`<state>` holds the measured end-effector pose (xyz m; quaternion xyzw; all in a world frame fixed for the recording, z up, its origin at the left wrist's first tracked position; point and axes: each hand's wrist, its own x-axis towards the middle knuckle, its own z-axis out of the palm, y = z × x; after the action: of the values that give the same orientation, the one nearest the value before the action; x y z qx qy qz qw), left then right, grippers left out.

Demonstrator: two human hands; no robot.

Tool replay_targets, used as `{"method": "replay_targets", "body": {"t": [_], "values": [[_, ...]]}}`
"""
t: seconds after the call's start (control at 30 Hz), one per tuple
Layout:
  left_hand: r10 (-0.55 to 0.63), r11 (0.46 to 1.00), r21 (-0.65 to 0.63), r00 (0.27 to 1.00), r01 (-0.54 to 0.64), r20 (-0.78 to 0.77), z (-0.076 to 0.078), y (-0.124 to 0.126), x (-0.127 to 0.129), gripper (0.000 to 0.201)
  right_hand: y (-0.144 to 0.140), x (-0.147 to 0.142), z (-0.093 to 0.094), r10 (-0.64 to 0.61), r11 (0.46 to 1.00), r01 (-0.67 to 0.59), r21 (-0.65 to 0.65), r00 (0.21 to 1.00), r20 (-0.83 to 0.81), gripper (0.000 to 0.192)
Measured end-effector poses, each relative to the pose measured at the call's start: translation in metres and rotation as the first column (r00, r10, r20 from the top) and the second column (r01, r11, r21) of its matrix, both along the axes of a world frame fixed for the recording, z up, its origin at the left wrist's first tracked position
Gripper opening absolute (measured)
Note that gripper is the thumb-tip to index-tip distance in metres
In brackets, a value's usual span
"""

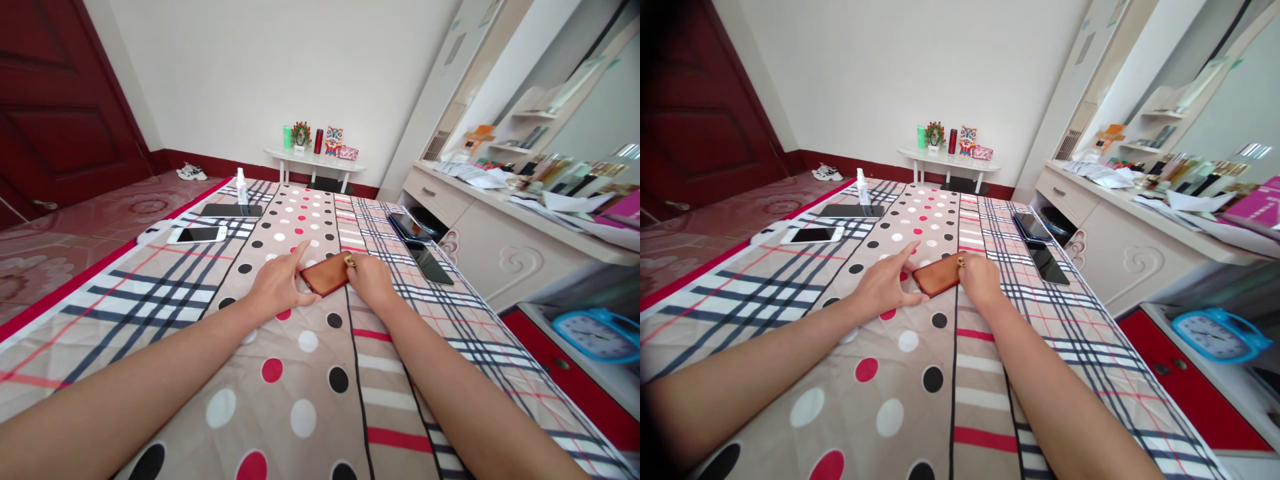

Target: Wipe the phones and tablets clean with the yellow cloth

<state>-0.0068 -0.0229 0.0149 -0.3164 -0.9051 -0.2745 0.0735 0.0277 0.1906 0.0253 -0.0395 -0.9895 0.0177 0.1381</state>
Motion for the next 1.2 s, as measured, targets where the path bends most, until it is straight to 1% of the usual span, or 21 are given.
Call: {"method": "replay_targets", "body": {"t": [0.07,0.1,0.17,0.27,0.33,0.4,0.47,0.57,0.63,0.67,0.73,0.8,0.87,0.93,1.03,1.07,1.1,1.13,1.17,1.2], "values": [[0.003,1.000,0.003,1.000,-0.003,-0.003,0.000,0.001,0.000,0.111,0.016,-0.008,0.000,-0.104,0.994,0.104,0.041,0.995,-0.005,0.025],[0.005,1.000,0.006,1.000,-0.005,-0.003,0.000,0.001,0.000,0.111,0.020,-0.011,-0.001,-0.119,0.991,0.119,0.053,0.993,-0.008,0.027],[0.002,1.000,0.021,1.000,-0.002,0.003,-0.001,0.002,-0.001,0.111,0.019,-0.013,-0.002,-0.080,0.995,0.081,0.061,0.997,-0.020,0.030],[-0.019,0.998,0.060,0.999,0.017,0.030,-0.002,0.002,-0.002,0.112,0.003,-0.012,-0.004,0.084,0.995,-0.082,0.052,0.996,-0.035,0.030],[-0.030,0.997,0.075,0.998,0.026,0.052,-0.002,0.002,-0.003,0.113,-0.011,-0.010,-0.005,0.217,0.976,-0.216,0.035,0.975,-0.045,0.029],[-0.055,0.995,0.084,0.997,0.050,0.063,-0.002,0.001,-0.004,0.113,-0.025,-0.006,-0.005,0.358,0.934,-0.358,0.006,0.932,-0.046,0.027],[-0.097,0.992,0.091,0.993,0.091,0.064,-0.002,-0.001,-0.007,0.112,-0.036,0.000,-0.004,0.472,0.879,-0.473,-0.055,0.881,-0.038,0.025],[-0.143,0.986,0.099,0.986,0.135,0.082,-0.003,-0.004,-0.011,0.108,-0.047,0.011,-0.001,0.580,0.798,-0.576,-0.176,0.814,-0.037,0.023],[-0.140,0.987,0.091,0.986,0.132,0.092,-0.004,-0.006,-0.013,0.107,-0.047,0.015,0.003,0.606,0.771,-0.593,-0.233,0.795,-0.017,0.018],[-0.134,0.989,0.079,0.987,0.127,0.087,-0.005,-0.007,-0.014,0.106,-0.045,0.017,0.005,0.605,0.771,-0.584,-0.253,0.796,0.006,0.014],[-0.116,0.992,0.045,0.991,0.114,0.063,-0.006,-0.009,-0.014,0.106,-0.038,0.017,0.010,0.577,0.795,-0.538,-0.279,0.814,0.075,0.008],[-0.105,0.994,0.019,0.994,0.104,0.034,-0.007,-0.009,-0.013,0.105,-0.028,0.016,0.017,0.539,0.825,-0.481,-0.297,0.828,0.157,0.009],[-0.099,0.995,0.005,0.995,0.099,-0.001,-0.007,-0.008,-0.011,0.101,-0.020,0.014,0.024,0.513,0.844,-0.430,-0.321,0.823,0.244,0.008],[-0.102,0.995,-0.015,0.994,0.102,-0.046,-0.007,-0.005,-0.009,0.092,-0.014,0.015,0.031,0.497,0.857,-0.394,-0.331,0.804,0.328,0.007],[-0.125,0.992,-0.026,0.989,0.123,-0.084,-0.008,-0.003,-0.009,0.071,-0.016,0.020,0.039,0.474,0.877,-0.375,-0.300,0.776,0.415,0.008],[-0.143,0.990,-0.016,0.986,0.142,-0.085,-0.009,-0.003,-0.009,0.066,-0.019,0.023,0.041,0.487,0.871,-0.387,-0.304,0.763,0.424,0.009],[-0.168,0.986,-0.001,0.982,0.168,-0.086,-0.010,-0.003,-0.010,0.063,-0.022,0.025,0.043,0.522,0.850,-0.408,-0.333,0.741,0.422,0.010],[-0.197,0.980,0.017,0.976,0.199,-0.089,-0.012,-0.003,-0.011,0.061,-0.026,0.028,0.044,0.575,0.812,-0.436,-0.389,0.711,0.404,0.010],[-0.228,0.972,0.035,0.969,0.232,-0.092,-0.013,-0.003,-0.012,0.061,-0.029,0.030,0.046,0.639,0.756,-0.462,-0.463,0.673,0.372,0.010],[-0.257,0.964,0.052,0.962,0.262,-0.092,-0.014,-0.004,-0.013,0.062,-0.032,0.032,0.047,0.701,0.687,-0.476,-0.549,0.633,0.329,0.010]]}}
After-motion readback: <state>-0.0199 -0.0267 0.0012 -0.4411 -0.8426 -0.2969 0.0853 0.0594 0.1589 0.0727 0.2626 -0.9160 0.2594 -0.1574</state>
